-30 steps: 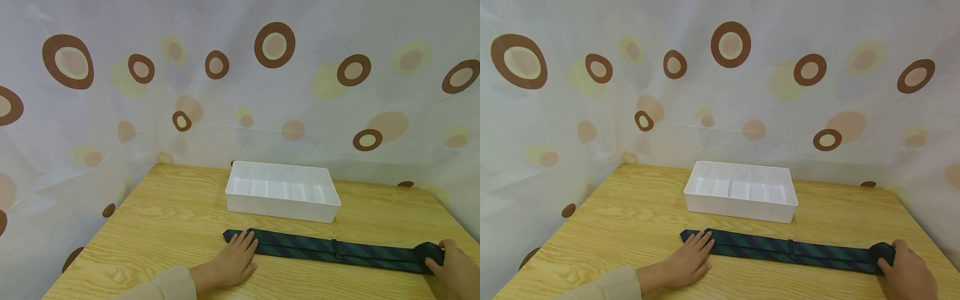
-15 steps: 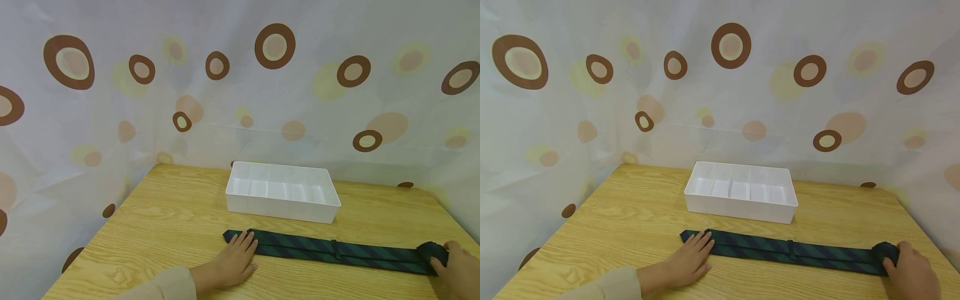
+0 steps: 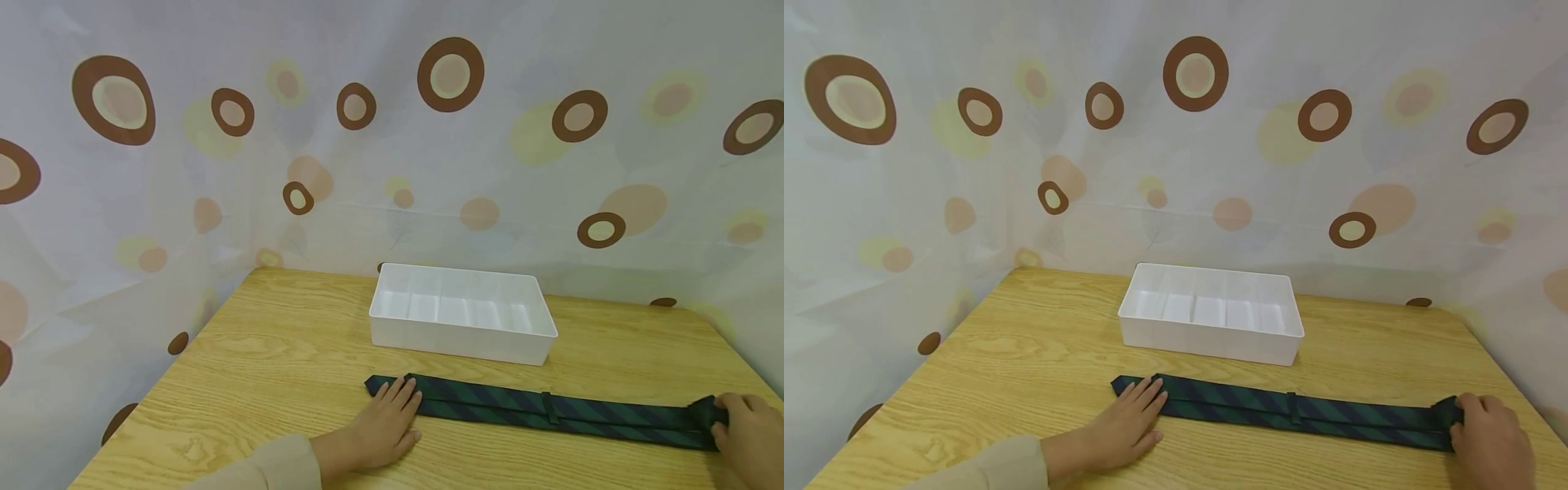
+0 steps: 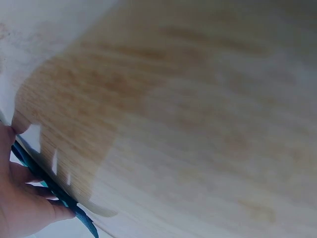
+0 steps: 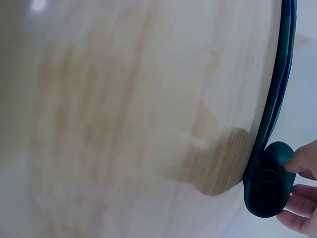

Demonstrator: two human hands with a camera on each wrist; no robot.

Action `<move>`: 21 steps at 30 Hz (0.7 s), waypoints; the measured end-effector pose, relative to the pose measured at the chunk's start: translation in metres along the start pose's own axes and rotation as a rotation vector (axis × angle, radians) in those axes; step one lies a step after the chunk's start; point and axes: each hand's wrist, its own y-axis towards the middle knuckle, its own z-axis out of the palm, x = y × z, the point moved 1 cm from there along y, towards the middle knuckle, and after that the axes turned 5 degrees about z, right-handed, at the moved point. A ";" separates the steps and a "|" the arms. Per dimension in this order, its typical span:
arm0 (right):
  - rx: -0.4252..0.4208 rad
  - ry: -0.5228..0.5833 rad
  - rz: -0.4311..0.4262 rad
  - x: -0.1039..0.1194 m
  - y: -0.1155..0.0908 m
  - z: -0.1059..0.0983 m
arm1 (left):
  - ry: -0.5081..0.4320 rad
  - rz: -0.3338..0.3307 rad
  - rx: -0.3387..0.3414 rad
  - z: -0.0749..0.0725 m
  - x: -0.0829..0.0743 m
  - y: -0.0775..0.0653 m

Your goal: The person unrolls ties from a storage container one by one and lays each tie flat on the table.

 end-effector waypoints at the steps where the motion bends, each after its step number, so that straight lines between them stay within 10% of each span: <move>1: -0.013 0.001 -0.012 0.000 0.000 0.001 | 0.000 0.000 0.000 0.000 0.000 0.000; 9: -0.076 0.044 -0.078 -0.008 0.002 0.007 | -0.008 0.001 -0.002 0.000 0.000 0.000; 21: 0.076 -0.093 -0.023 -0.014 0.012 0.009 | -0.007 -0.011 0.004 -0.002 -0.001 0.000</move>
